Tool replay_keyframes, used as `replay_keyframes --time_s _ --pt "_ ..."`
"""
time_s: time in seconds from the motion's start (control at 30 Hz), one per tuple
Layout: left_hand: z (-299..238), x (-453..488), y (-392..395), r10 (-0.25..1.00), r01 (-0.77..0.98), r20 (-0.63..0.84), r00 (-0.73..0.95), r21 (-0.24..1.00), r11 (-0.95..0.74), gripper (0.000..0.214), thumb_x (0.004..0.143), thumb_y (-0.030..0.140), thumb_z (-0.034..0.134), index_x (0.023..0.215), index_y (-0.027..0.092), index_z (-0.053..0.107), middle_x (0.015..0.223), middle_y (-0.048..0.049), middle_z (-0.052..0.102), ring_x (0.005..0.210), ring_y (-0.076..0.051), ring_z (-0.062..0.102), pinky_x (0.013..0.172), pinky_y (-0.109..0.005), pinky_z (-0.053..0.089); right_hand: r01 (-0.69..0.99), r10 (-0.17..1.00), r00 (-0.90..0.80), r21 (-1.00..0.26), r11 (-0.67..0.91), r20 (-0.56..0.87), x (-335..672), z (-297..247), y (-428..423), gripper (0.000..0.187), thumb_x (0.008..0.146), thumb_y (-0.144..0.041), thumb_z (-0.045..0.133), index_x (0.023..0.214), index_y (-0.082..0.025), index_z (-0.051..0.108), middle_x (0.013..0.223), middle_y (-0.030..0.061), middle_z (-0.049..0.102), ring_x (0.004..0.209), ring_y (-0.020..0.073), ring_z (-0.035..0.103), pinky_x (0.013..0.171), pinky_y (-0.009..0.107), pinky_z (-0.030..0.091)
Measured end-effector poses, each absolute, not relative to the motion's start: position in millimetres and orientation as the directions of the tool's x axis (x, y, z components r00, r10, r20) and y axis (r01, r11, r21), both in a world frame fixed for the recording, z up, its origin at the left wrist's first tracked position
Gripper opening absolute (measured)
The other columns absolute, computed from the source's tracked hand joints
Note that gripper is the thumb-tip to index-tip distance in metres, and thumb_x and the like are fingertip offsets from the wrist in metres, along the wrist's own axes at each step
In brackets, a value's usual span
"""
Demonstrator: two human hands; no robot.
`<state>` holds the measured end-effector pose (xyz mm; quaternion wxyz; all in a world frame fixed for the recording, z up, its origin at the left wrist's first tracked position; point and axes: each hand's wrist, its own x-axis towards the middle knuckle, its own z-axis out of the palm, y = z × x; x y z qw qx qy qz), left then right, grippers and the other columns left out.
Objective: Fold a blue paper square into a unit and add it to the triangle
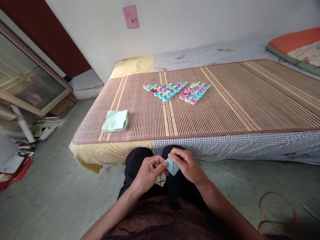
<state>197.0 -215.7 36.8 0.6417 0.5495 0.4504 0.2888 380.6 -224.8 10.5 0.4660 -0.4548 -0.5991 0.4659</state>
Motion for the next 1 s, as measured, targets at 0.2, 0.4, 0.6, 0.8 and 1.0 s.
replay_keyframes --time_s 0.2,0.4,0.6,0.8,1.0 --pt "34 198 -216 0.849 0.127 -0.28 0.448 0.96 0.25 0.041 0.082 0.054 0.081 0.068 0.018 0.072 0.062 -0.0066 0.074 0.056 -0.015 0.061 0.057 -0.026 0.043 0.138 0.975 -0.203 -0.984 0.117 0.088 383 12 -226 0.042 0.101 -0.043 0.054 0.066 -0.022 0.044 0.062 -0.0038 0.04 0.06 0.0136 0.038 0.057 0.028 0.032" --pt "30 196 -217 0.864 0.116 -0.279 0.42 0.96 0.254 0.042 0.085 0.057 0.077 0.072 0.017 0.072 0.066 -0.0076 0.076 0.056 -0.015 0.061 0.057 -0.025 0.043 0.192 0.971 -0.219 -0.971 0.14 0.097 384 15 -225 0.044 0.099 -0.04 0.056 0.065 -0.023 0.034 0.063 -0.0049 0.032 0.059 0.0129 0.033 0.054 0.028 0.027" --pt "28 197 -217 0.881 0.096 -0.263 0.394 0.965 0.245 0.042 0.084 0.056 0.078 0.07 0.017 0.07 0.064 -0.0065 0.075 0.056 -0.014 0.061 0.056 -0.024 0.044 0.163 0.968 -0.246 -0.983 0.089 0.047 385 15 -225 0.041 0.097 -0.039 0.059 0.065 -0.023 0.039 0.062 -0.005 0.036 0.058 0.0124 0.034 0.052 0.027 0.028" --pt "25 197 -217 0.885 0.088 -0.262 0.384 0.965 0.247 0.044 0.084 0.058 0.078 0.07 0.017 0.07 0.065 -0.0075 0.075 0.056 -0.015 0.062 0.056 -0.024 0.044 0.156 0.969 -0.239 -0.982 0.106 0.067 387 13 -225 0.041 0.095 -0.038 0.062 0.065 -0.022 0.038 0.062 -0.0049 0.036 0.058 0.012 0.036 0.051 0.026 0.028" --pt "29 198 -218 0.909 0.067 -0.233 0.346 0.972 0.224 0.044 0.084 0.058 0.077 0.068 0.018 0.07 0.063 -0.006 0.073 0.056 -0.015 0.061 0.056 -0.025 0.045 0.034 0.964 -0.265 -0.999 -0.019 -0.027 387 11 -226 0.036 0.092 -0.046 0.067 0.071 -0.021 0.053 0.065 -0.0032 0.05 0.057 0.0128 0.05 0.052 0.024 0.04"
